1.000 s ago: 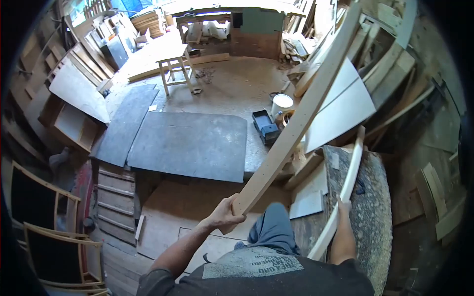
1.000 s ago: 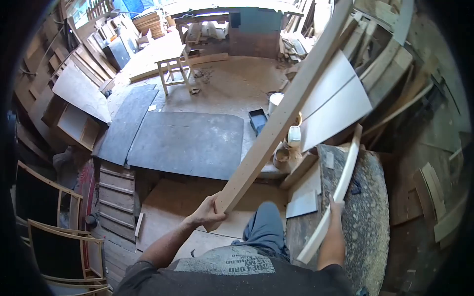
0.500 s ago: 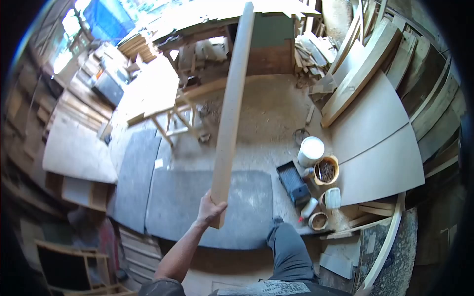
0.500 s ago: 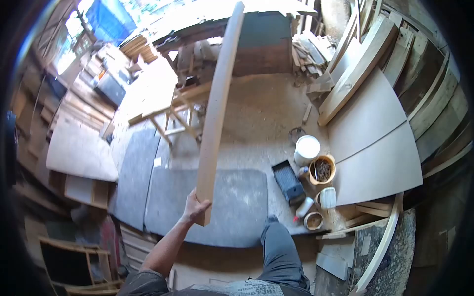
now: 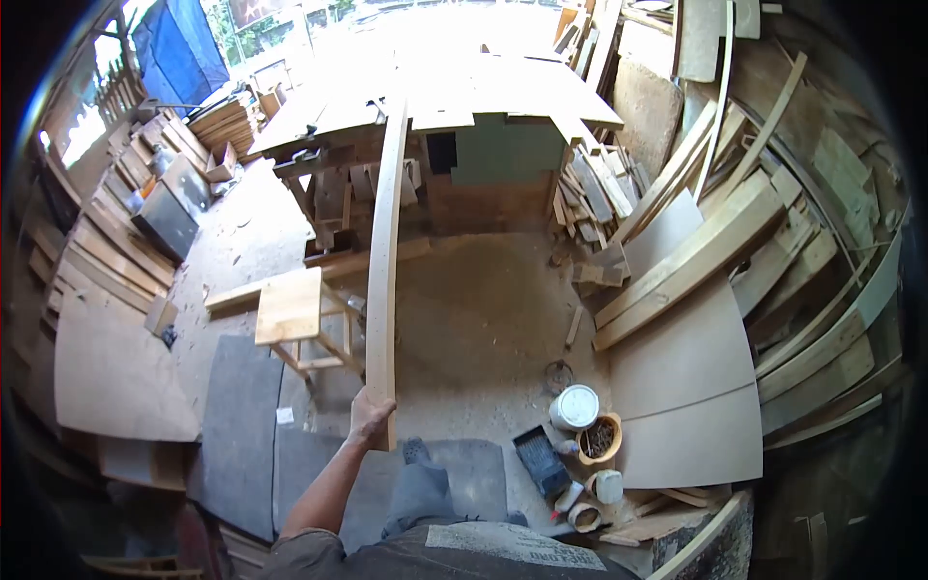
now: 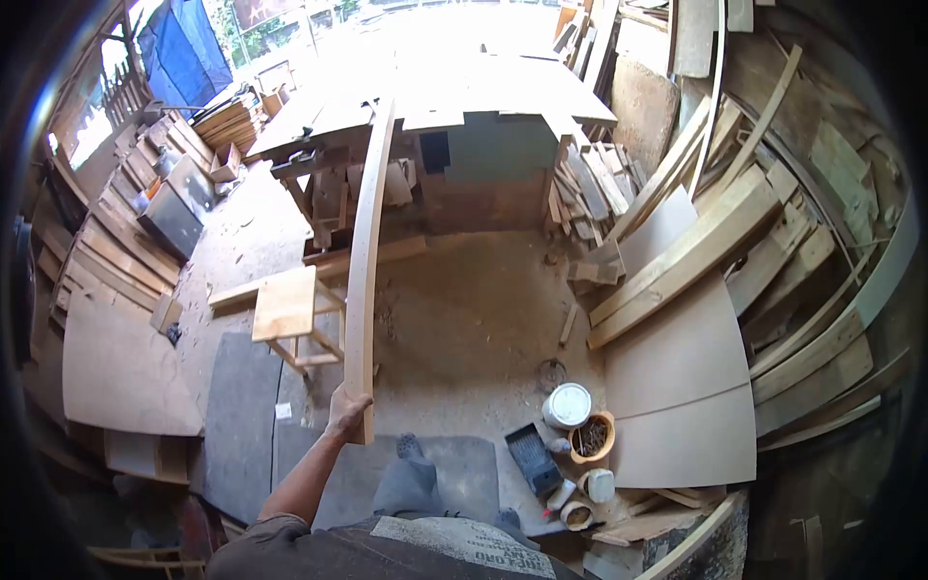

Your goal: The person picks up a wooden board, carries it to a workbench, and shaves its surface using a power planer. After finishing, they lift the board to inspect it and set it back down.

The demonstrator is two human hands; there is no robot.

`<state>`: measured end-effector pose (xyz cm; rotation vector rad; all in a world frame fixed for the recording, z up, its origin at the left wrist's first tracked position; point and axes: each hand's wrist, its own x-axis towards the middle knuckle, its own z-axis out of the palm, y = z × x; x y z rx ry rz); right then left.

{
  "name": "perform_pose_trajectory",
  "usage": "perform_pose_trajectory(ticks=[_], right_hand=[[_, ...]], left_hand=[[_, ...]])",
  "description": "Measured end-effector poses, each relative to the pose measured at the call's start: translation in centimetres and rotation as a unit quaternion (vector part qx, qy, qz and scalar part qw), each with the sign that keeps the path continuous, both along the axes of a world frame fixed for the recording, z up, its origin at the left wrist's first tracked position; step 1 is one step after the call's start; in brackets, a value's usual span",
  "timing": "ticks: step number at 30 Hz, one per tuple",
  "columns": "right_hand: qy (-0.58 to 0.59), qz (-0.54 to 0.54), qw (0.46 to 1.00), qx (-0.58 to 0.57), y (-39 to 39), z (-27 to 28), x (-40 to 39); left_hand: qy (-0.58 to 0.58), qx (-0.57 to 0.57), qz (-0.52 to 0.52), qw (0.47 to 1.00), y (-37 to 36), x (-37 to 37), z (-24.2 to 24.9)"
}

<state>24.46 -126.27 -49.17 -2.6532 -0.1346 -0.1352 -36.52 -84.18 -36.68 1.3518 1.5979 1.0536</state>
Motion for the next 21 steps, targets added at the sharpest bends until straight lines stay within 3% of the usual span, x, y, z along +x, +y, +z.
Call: perform_pose_trajectory(ticks=[5,9,12,16,18,19,21], right_hand=[[-0.004,-0.027,0.999,0.022,9.1,3.8,-10.5],[-0.008,-0.061,0.997,0.043,16.4,7.2,-15.8],[-0.003,-0.085,0.995,0.052,21.4,7.4,-18.9],[0.008,-0.12,0.99,0.067,28.8,5.2,-20.7],[0.012,-0.13,0.988,0.078,33.7,4.9,-20.3],[-0.098,-0.088,0.98,0.149,38.3,4.7,-19.0],[-0.057,-0.057,0.981,0.176,43.5,6.0,-18.2]], left_hand=[[0.043,-0.026,0.024,0.998,14.4,-5.1,1.3],[0.1,-0.01,0.017,0.995,24.5,-6.0,7.0],[0.026,-0.045,-0.03,0.998,34.1,-6.4,4.3],[-0.078,-0.076,-0.086,0.99,45.8,-1.2,9.0],[-0.072,-0.089,-0.084,0.99,52.0,1.5,9.9],[-0.055,-0.108,-0.069,0.99,54.4,2.7,10.7],[-0.041,-0.119,-0.055,0.991,57.4,3.9,11.2]])
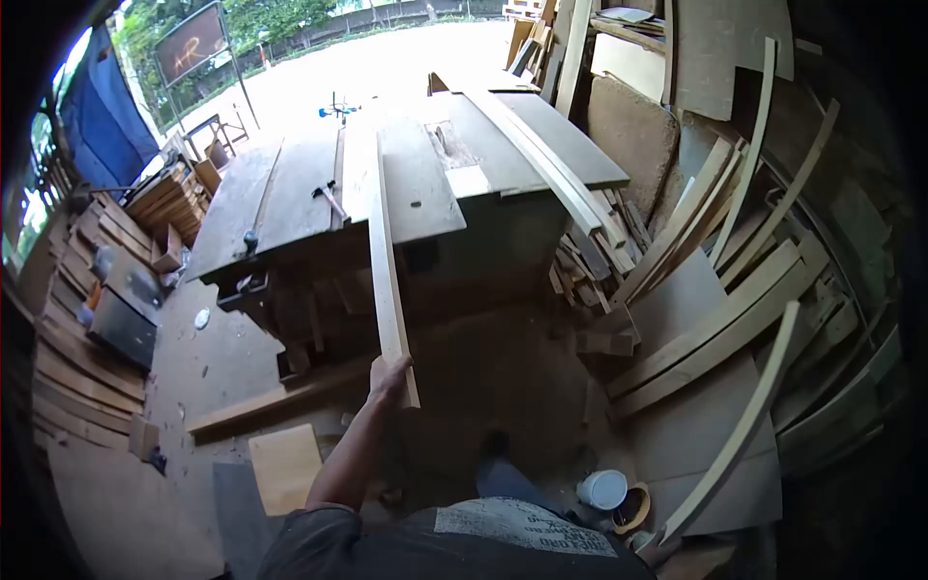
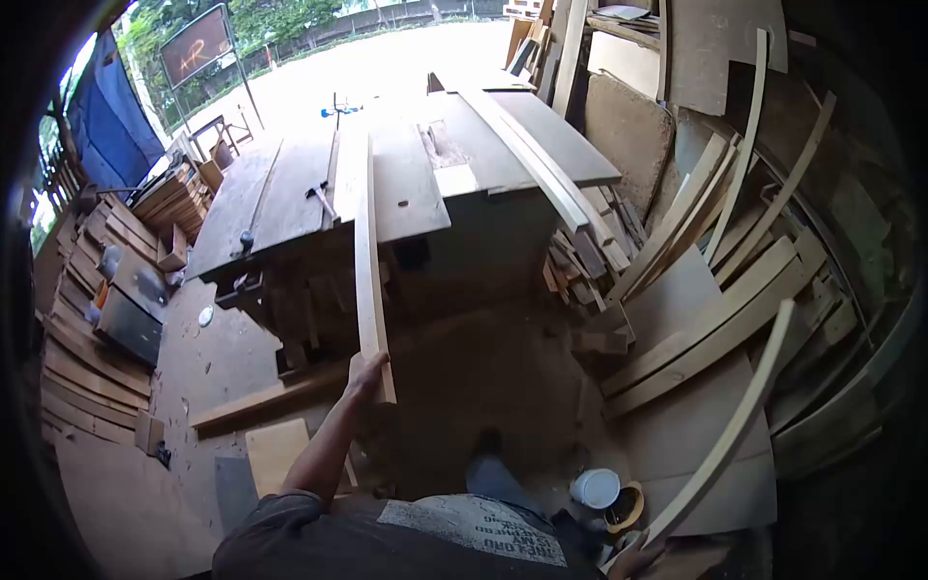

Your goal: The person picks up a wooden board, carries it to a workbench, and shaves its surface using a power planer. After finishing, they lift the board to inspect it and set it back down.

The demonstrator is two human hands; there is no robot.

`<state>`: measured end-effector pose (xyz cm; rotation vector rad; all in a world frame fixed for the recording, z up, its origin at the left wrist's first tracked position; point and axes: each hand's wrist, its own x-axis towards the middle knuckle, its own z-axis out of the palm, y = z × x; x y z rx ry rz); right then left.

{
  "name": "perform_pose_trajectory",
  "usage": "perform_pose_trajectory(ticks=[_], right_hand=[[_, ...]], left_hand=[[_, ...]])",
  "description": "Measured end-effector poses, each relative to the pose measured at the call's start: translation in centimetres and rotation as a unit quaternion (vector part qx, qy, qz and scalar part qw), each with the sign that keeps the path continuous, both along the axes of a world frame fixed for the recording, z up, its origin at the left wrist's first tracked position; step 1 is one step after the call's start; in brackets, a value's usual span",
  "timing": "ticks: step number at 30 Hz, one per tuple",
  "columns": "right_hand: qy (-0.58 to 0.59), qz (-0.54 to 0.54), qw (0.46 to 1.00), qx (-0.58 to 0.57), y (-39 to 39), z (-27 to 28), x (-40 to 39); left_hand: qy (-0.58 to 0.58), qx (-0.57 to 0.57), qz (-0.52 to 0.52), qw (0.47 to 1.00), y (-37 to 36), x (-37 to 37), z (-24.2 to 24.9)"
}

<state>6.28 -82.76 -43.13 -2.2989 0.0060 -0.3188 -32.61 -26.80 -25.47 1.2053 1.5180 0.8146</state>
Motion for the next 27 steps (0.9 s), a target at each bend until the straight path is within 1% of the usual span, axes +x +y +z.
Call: perform_pose_trajectory(ticks=[1,2,3,4,5,6,7,8,9,10,11,12,13,14,15,16,17,18,19,20,21,22,23,25,26,27], right_hand=[[0.034,0.038,0.998,0.026,5.4,2.5,0.6],[0.007,0.071,0.997,-0.019,10.3,2.9,1.9],[0.042,0.129,0.989,0.058,15.0,3.1,3.4],[0.03,0.148,0.988,0.008,19.8,2.7,4.9],[0.112,0.165,0.98,-0.019,26.2,8.6,3.9],[0.114,0.205,0.972,-0.013,30.7,8.0,5.5],[0.181,0.274,0.944,0.039,36.0,11.9,5.3],[0.084,0.307,0.948,0.02,40.3,9.1,7.0],[0.092,0.342,0.934,0.045,45.1,8.2,8.3],[0.1,0.391,0.912,0.064,50.2,11.2,8.0],[0.104,0.428,0.896,0.065,55.1,12.7,8.0],[0.082,0.46,0.882,0.064,59.9,12.8,8.4],[0.082,0.481,0.872,0.045,64.6,14.3,8.2],[0.104,0.487,0.866,0.041,69.3,14.9,8.0],[0.096,0.498,0.86,0.046,73.7,15.2,7.8],[0.079,0.519,0.85,0.033,78.2,14.3,8.4],[0.093,0.534,0.84,0.035,82.4,14.4,8.4],[0.055,0.542,0.838,-0.009,86.4,13.6,8.6],[0.041,0.549,0.834,-0.04,90.4,13.3,8.6],[0.074,0.557,0.825,-0.059,93.8,14.6,8.1],[0.07,0.546,0.829,-0.101,97.1,15.5,7.6],[0.069,0.534,0.831,-0.144,100.0,16.2,7.1],[0.072,0.534,0.827,-0.16,102.6,16.6,6.8],[0.087,0.534,0.821,-0.181,106.7,17.9,6.6],[0.098,0.533,0.819,-0.188,108.3,18.6,6.8],[0.049,0.549,0.817,-0.171,109.8,18.3,7.5]], left_hand=[[0.017,0.0,0.0,1.0,2.6,0.8,-0.3],[0.035,-0.003,0.0,0.999,4.9,1.4,-0.8],[0.036,0.001,0.001,0.999,7.3,1.9,-1.9],[0.054,0.013,0.001,0.998,9.8,2.2,-3.2],[0.073,0.023,0.001,0.997,12.0,2.5,-3.6],[0.052,0.028,0.022,0.998,13.3,3.5,-2.5],[0.053,0.024,0.026,0.998,14.4,4.2,-0.9],[0.069,0.01,0.022,0.997,16.1,4.9,1.0],[0.084,-0.004,0.018,0.996,18.1,5.7,1.8],[0.082,-0.005,0.022,0.996,20.6,6.2,1.1],[0.086,0.001,0.021,0.996,23.4,6.5,0.0],[0.092,0.007,0.019,0.996,26.1,6.7,-0.7],[0.099,0.002,0.016,0.995,28.4,6.9,-0.6],[0.1,0.006,0.025,0.995,30.6,7.7,-0.1],[0.095,0.014,0.035,0.995,32.8,8.8,0.5],[0.083,0.065,0.028,0.994,33.9,9.9,3.4],[0.082,0.064,0.028,0.994,36.4,10.2,3.9],[0.173,0.011,0.004,0.985,38.3,10.2,4.2],[0.265,-0.042,-0.019,0.963,40.2,10.2,4.7],[0.336,-0.051,-0.076,0.937,41.6,10.6,6.9],[0.346,-0.054,-0.076,0.933,42.9,10.9,7.7],[0.419,-0.059,-0.107,0.899,44.0,11.2,8.3],[0.49,-0.065,-0.141,0.858,45.2,11.5,8.6],[0.53,-0.072,-0.157,0.83,46.8,11.5,8.0],[0.538,0.016,-0.11,0.835,47.4,11.8,8.1],[0.539,0.101,-0.066,0.833,47.7,12.2,8.3]])
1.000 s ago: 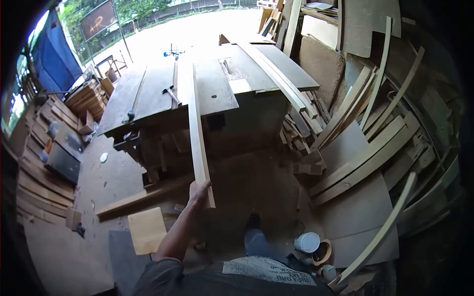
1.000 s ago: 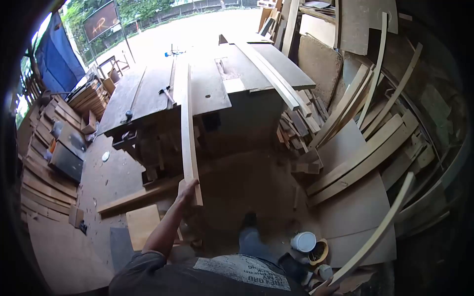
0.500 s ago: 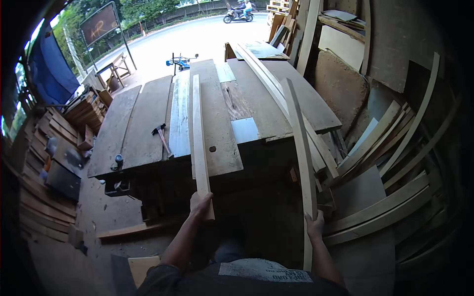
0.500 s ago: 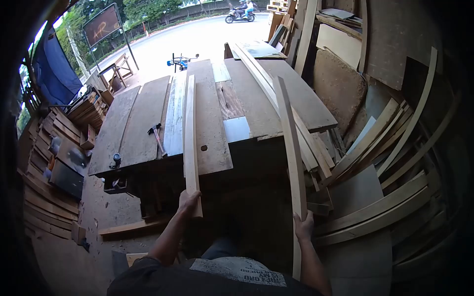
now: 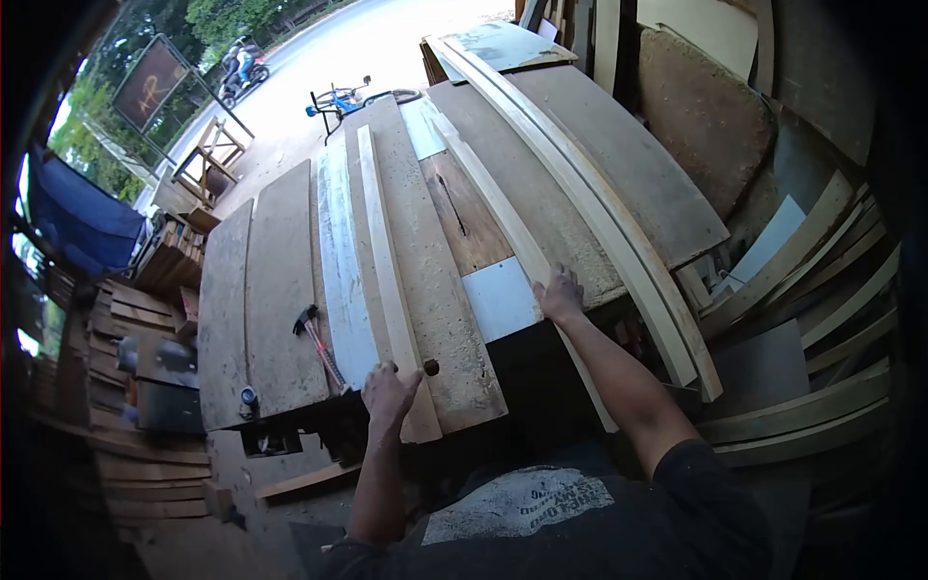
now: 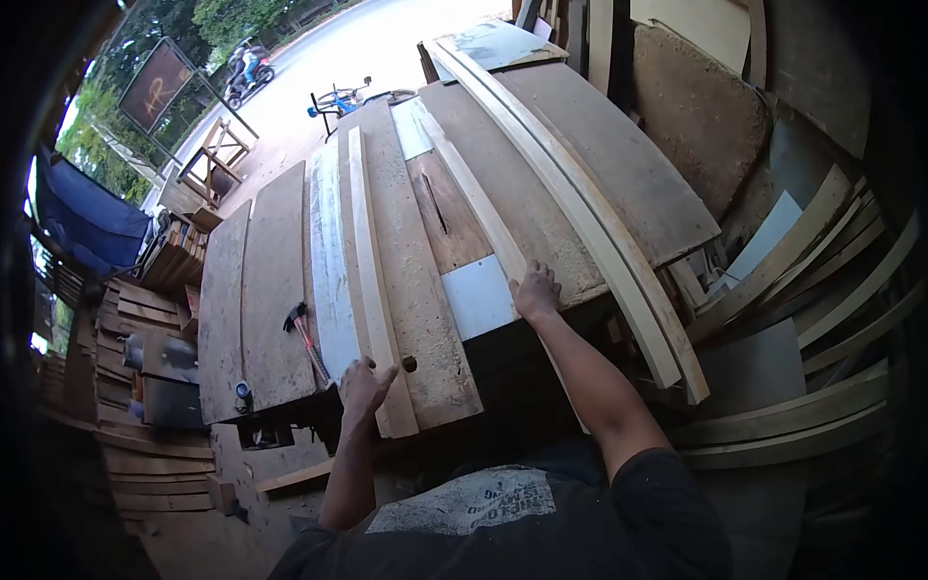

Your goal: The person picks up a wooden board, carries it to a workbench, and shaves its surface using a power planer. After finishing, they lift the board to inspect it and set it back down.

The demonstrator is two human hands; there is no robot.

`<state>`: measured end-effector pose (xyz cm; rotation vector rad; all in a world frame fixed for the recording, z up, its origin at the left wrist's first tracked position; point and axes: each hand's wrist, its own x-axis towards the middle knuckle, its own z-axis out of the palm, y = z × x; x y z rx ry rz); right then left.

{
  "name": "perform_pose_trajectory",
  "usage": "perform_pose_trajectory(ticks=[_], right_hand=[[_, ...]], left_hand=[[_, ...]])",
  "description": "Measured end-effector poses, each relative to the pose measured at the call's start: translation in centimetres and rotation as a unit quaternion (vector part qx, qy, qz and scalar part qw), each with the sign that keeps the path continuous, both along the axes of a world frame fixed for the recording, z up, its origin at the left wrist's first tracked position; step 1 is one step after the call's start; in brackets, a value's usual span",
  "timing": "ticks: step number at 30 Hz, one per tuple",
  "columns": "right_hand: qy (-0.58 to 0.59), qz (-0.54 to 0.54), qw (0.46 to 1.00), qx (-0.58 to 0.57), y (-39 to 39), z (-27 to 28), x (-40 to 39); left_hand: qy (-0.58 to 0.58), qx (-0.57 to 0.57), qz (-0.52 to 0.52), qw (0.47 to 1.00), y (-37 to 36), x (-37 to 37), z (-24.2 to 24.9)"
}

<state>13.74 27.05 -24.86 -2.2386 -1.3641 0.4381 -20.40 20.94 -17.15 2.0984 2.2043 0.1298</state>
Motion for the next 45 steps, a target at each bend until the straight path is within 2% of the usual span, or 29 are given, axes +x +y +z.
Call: perform_pose_trajectory(ticks=[1,2,3,4,5,7,8,9,11,12,13,15,17,18,20,23,26,29,32,34,36,37,38,39,41,42,44,45], right_hand=[[-0.027,0.022,0.999,0.035,0.8,-0.8,0.9],[-0.005,0.047,0.996,0.08,1.7,-0.9,2.8],[0.018,0.07,0.989,0.126,2.4,-0.3,5.3],[0.06,0.101,0.968,0.223,2.4,1.5,8.8],[0.106,0.073,0.953,0.274,2.3,2.8,12.5],[0.217,-0.018,0.931,0.292,0.7,4.9,20.7],[0.235,-0.046,0.919,0.312,-1.1,6.6,24.2],[0.26,-0.048,0.923,0.278,-2.8,5.8,29.1],[0.323,-0.029,0.939,0.114,-7.3,5.2,36.3],[0.332,-0.039,0.937,0.105,-9.0,3.4,38.0],[0.332,-0.056,0.941,0.03,-10.5,1.7,39.3],[0.328,-0.073,0.939,-0.077,-12.6,-2.7,41.4],[0.353,-0.077,0.926,-0.105,-12.8,-9.6,41.8],[0.297,-0.042,0.951,-0.082,-12.7,-15.1,43.0],[0.323,-0.069,0.937,-0.114,-11.0,-22.0,43.1],[0.397,-0.014,0.909,-0.129,-7.1,-31.2,43.8],[0.422,0.013,0.896,-0.137,-4.3,-31.3,42.1],[0.448,0.058,0.88,-0.145,-4.7,-31.1,40.4],[0.456,0.084,0.874,-0.143,-4.8,-31.5,39.2],[0.461,0.098,0.871,-0.142,-5.0,-32.9,40.2],[0.461,0.111,0.869,-0.14,-5.0,-33.9,40.4],[0.458,0.117,0.87,-0.138,1.0,-34.3,39.4],[0.455,0.124,0.871,-0.136,-5.1,-36.5,42.9],[0.453,0.128,0.872,-0.132,-5.4,-37.2,43.4],[0.443,0.133,0.878,-0.124,-4.6,-39.5,46.1],[0.432,0.136,0.884,-0.118,-6.8,-40.0,46.3],[0.409,0.148,0.894,-0.103,-6.2,-40.6,46.1],[0.394,0.161,0.901,-0.089,-5.6,-41.0,47.0]], left_hand=[[-0.116,0.019,-0.04,0.992,0.8,1.2,1.8],[-0.178,0.015,-0.063,0.982,1.8,3.1,3.8],[-0.319,-0.021,-0.056,0.946,2.6,5.3,5.7],[-0.472,-0.018,-0.113,0.874,3.1,7.4,6.5],[-0.535,-0.029,-0.181,0.825,2.7,11.3,9.6],[-0.658,-0.066,-0.264,0.702,1.7,18.9,13.5],[-0.68,-0.081,-0.342,0.643,1.3,22.6,15.1],[-0.723,-0.149,-0.394,0.547,1.4,25.6,16.1],[-0.754,-0.225,-0.481,0.387,1.2,32.1,16.6],[-0.719,-0.249,-0.543,0.356,1.3,35.2,17.1],[-0.76,-0.266,-0.508,0.305,0.2,37.9,17.1],[-0.887,-0.194,-0.387,0.161,-4.0,43.3,16.5],[-0.885,-0.208,-0.377,0.18,-4.1,44.9,15.5],[-0.881,-0.216,-0.374,0.193,-4.1,45.5,15.1],[-0.872,-0.227,-0.371,0.223,-3.9,46.4,14.4],[-0.86,-0.236,-0.363,0.27,-3.4,47.0,13.7],[-0.85,-0.236,-0.355,0.308,-2.4,47.1,13.2],[-0.844,-0.213,-0.347,0.35,-0.5,45.6,12.8],[-0.713,-0.3,-0.371,0.514,4.1,39.9,10.5],[-0.609,-0.31,-0.302,0.665,4.4,35.8,8.9],[-0.57,-0.316,-0.217,0.727,3.4,32.1,6.8],[-0.576,-0.306,-0.218,0.726,2.8,30.7,5.7],[-0.547,-0.317,-0.141,0.762,2.1,29.4,4.7],[-0.514,-0.327,-0.064,0.791,1.6,28.2,3.8],[-0.493,-0.329,-0.049,0.804,0.5,26.5,2.3],[-0.469,-0.335,-0.031,0.817,0.1,26.0,1.4],[-0.494,-0.312,-0.042,0.811,-1.2,25.2,-0.7],[-0.459,-0.332,-0.017,0.824,-1.8,25.0,-2.2]])
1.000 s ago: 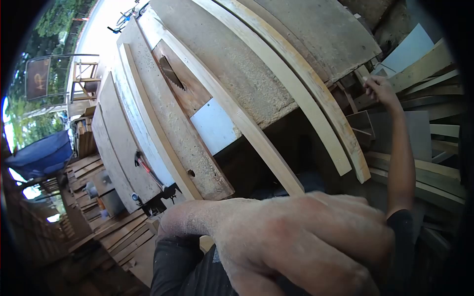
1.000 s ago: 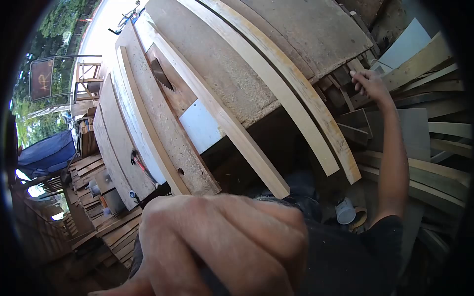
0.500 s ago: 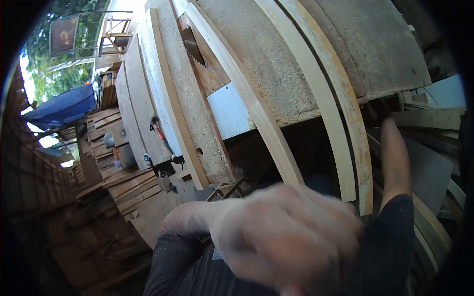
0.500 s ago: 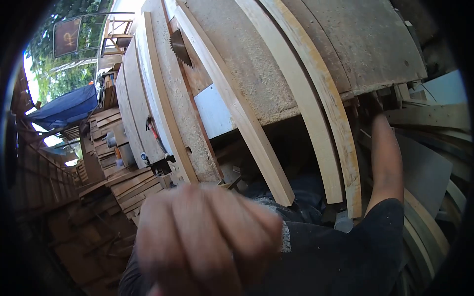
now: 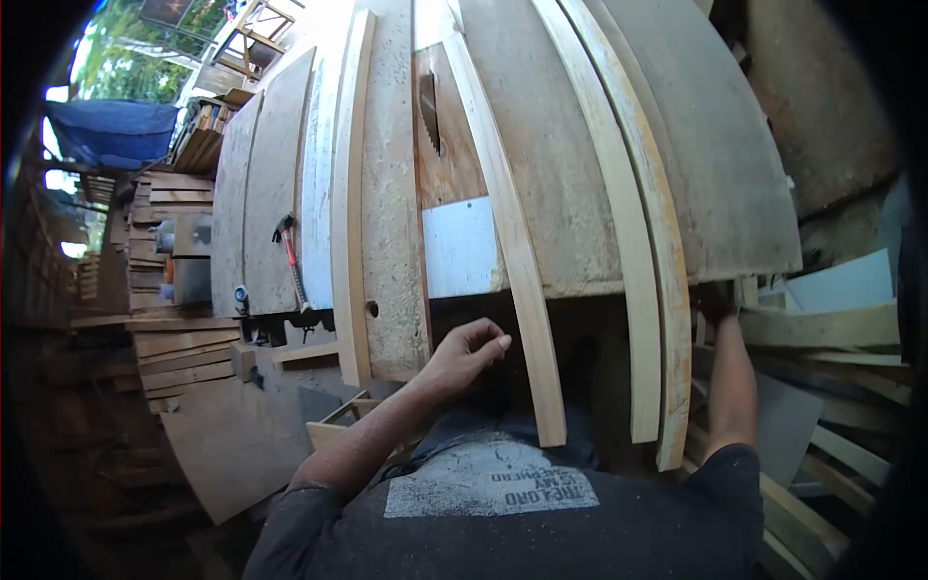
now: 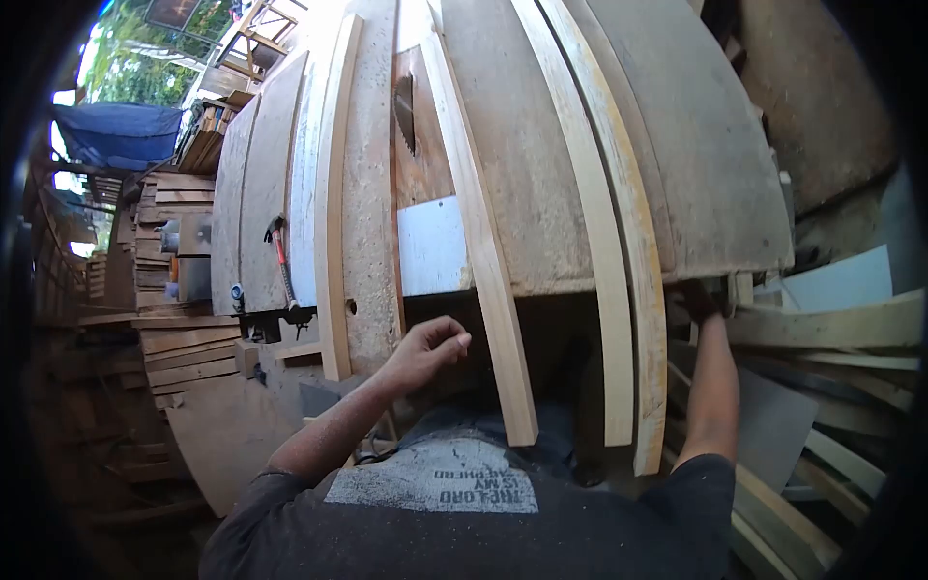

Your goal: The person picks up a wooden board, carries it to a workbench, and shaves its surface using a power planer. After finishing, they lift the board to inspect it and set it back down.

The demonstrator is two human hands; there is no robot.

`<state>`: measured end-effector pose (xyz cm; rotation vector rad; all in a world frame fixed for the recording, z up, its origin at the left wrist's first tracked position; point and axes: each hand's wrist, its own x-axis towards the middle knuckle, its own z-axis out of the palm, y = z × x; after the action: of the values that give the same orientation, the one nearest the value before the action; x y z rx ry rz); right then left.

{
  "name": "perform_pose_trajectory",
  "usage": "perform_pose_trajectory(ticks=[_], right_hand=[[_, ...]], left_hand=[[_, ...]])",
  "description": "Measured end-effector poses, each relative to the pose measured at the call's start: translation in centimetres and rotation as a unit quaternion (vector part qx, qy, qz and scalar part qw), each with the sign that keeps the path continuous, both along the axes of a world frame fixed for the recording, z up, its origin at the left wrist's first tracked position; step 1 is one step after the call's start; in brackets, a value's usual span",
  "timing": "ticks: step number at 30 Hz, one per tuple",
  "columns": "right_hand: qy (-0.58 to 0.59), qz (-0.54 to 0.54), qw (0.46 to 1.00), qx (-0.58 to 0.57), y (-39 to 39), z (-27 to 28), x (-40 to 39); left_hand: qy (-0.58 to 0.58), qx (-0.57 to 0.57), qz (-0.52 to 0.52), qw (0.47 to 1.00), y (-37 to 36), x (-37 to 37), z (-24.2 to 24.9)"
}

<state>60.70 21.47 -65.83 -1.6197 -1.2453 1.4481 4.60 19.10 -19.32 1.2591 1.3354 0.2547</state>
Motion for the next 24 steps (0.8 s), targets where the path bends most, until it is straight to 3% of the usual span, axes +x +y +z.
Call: perform_pose_trajectory(ticks=[3,5,8,11,23,24], right_hand=[[-0.029,0.034,0.996,0.073,2.0,0.1,-1.2],[-0.023,0.057,0.992,0.107,-1.6,-1.8,1.9],[0.008,0.066,0.992,0.105,-1.4,-2.8,1.0],[0.026,0.071,0.993,0.088,-1.9,-3.9,-0.2],[0.086,0.067,0.991,0.074,-4.3,-6.3,1.7],[0.011,-0.02,0.999,-0.041,-5.5,-3.2,1.3]], left_hand=[[0.159,-0.015,-0.002,0.987,-2.3,0.9,-5.0],[0.085,-0.015,0.037,0.996,-3.7,2.5,-6.6],[0.071,0.066,-0.004,0.995,-3.7,4.9,-5.7],[0.067,0.011,0.01,0.998,-3.5,5.9,-5.3],[0.082,0.071,-0.026,0.994,-3.9,3.4,-6.7],[0.083,0.077,-0.031,0.993,-3.9,3.3,-7.0]])
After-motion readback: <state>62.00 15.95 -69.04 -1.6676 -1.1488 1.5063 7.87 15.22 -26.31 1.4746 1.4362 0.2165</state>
